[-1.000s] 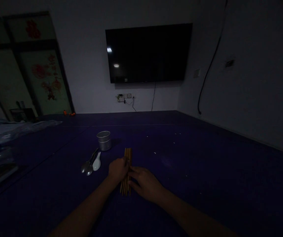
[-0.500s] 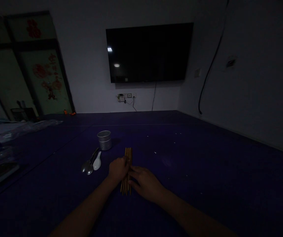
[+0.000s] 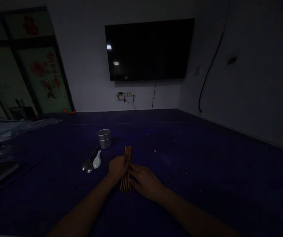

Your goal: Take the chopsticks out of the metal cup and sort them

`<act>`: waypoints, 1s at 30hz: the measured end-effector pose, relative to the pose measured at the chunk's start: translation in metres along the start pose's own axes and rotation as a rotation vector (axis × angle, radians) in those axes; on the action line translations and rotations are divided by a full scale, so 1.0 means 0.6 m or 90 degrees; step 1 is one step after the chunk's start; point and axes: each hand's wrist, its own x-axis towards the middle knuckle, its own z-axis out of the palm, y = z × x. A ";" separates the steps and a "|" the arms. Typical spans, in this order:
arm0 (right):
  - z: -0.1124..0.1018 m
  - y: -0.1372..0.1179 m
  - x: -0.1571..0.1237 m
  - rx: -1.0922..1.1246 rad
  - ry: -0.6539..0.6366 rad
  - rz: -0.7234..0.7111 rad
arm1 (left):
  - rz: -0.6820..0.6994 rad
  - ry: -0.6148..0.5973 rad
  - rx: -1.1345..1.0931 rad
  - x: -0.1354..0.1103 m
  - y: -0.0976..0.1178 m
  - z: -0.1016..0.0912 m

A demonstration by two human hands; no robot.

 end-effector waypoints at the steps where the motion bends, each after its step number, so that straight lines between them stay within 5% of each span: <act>1: 0.000 0.001 0.000 0.001 0.001 -0.003 | 0.001 0.001 -0.001 0.000 0.000 0.000; 30: 0.004 0.002 0.000 -0.018 0.007 -0.008 | -0.010 -0.004 0.010 -0.002 0.001 -0.007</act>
